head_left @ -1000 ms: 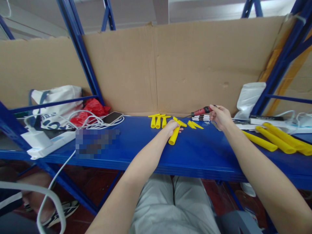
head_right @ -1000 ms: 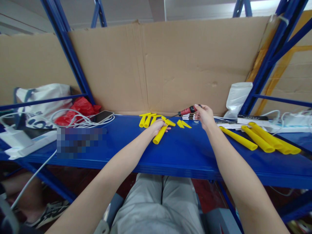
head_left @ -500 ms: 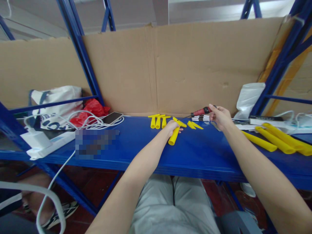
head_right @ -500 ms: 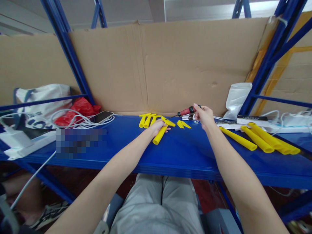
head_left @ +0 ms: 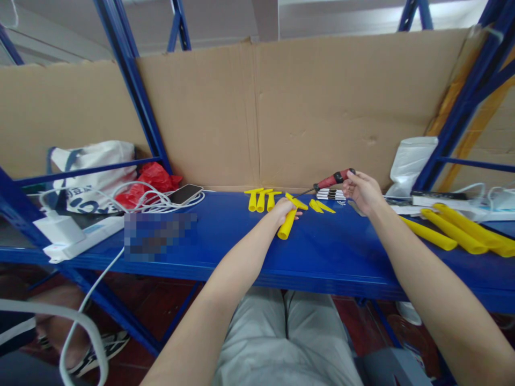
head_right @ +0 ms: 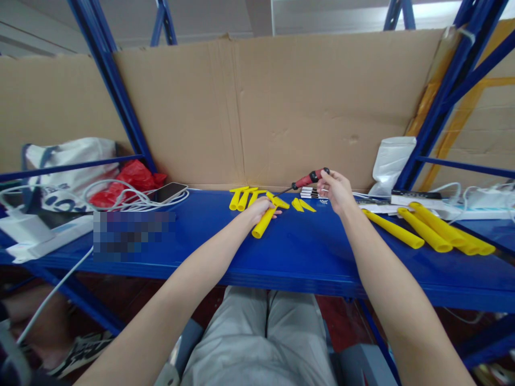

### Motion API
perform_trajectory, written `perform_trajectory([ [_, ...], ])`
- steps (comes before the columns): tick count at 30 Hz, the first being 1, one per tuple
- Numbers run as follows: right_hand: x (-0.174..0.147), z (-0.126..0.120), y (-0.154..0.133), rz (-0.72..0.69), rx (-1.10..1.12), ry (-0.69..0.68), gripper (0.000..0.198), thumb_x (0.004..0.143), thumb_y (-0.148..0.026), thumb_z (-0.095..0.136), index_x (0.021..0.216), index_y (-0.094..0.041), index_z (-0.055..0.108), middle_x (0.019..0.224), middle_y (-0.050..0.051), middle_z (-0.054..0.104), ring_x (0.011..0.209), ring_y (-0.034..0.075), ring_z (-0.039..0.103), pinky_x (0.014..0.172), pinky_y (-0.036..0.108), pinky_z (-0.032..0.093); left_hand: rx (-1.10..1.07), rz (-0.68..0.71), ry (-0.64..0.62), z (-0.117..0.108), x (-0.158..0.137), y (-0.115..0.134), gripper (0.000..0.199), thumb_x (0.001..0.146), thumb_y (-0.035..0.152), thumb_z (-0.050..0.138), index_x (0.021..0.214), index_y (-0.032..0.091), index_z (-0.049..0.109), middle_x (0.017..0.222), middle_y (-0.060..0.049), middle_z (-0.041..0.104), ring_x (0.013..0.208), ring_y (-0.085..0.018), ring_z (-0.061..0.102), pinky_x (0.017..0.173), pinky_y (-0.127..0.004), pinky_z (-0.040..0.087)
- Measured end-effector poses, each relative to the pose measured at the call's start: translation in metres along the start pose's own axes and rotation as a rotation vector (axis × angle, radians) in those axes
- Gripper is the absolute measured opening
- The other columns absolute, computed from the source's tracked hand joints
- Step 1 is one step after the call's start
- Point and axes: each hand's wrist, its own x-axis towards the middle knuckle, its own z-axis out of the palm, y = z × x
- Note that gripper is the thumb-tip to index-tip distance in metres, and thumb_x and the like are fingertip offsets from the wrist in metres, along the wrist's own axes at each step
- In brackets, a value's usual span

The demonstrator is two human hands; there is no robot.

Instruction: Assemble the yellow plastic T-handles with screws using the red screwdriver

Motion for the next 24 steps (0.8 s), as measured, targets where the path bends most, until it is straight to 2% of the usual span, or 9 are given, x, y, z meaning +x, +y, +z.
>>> perform_trajectory([
  [4, 0.0005, 0.0007, 0.0019, -0.058, -0.017, -0.019, 0.028, 0.063, -0.035, 0.072, 0.069, -0.018, 0.051, 0.048, -0.005, 0.051, 0.035, 0.005, 0.043, 0.034, 0.017, 0.033, 0.004, 0.002, 0.000, 0.0006, -0.0017, 0.0005, 0.039, 0.072, -0.003, 0.044, 0.106, 0.015, 0.047, 0.099, -0.010, 0.063, 0.063, -0.016, 0.064, 0.047, -0.023, 0.047],
  [9, 0.0023, 0.0010, 0.0061, -0.120, -0.035, 0.028, 0.034, 0.060, -0.038, 0.074, 0.066, -0.019, 0.046, 0.040, -0.008, 0.046, 0.029, 0.005, 0.037, 0.030, 0.017, 0.029, 0.001, 0.003, -0.005, 0.0002, -0.0013, 0.0003, 0.041, 0.071, -0.004, 0.044, 0.106, 0.016, 0.047, 0.100, -0.010, 0.063, 0.061, -0.015, 0.064, 0.048, -0.023, 0.048],
  [18, 0.0032, -0.0001, 0.0080, -0.120, -0.058, 0.058, 0.043, 0.054, -0.043, 0.076, 0.064, -0.020, 0.041, 0.036, -0.009, 0.044, 0.027, 0.005, 0.036, 0.028, 0.017, 0.028, 0.002, 0.003, -0.042, -0.0004, 0.0001, -0.0005, 0.033, 0.071, -0.004, 0.043, 0.099, 0.013, 0.049, 0.106, -0.013, 0.061, 0.060, -0.014, 0.063, 0.047, -0.023, 0.047],
  [24, 0.0025, 0.0009, 0.0078, -0.114, -0.062, 0.064, 0.042, 0.054, -0.043, 0.075, 0.064, -0.021, 0.041, 0.036, -0.009, 0.044, 0.027, 0.005, 0.036, 0.029, 0.017, 0.029, 0.009, 0.006, -0.026, -0.0003, -0.0008, 0.0006, 0.032, 0.071, -0.004, 0.046, 0.097, 0.013, 0.051, 0.101, -0.011, 0.063, 0.060, -0.014, 0.063, 0.047, -0.023, 0.047],
])
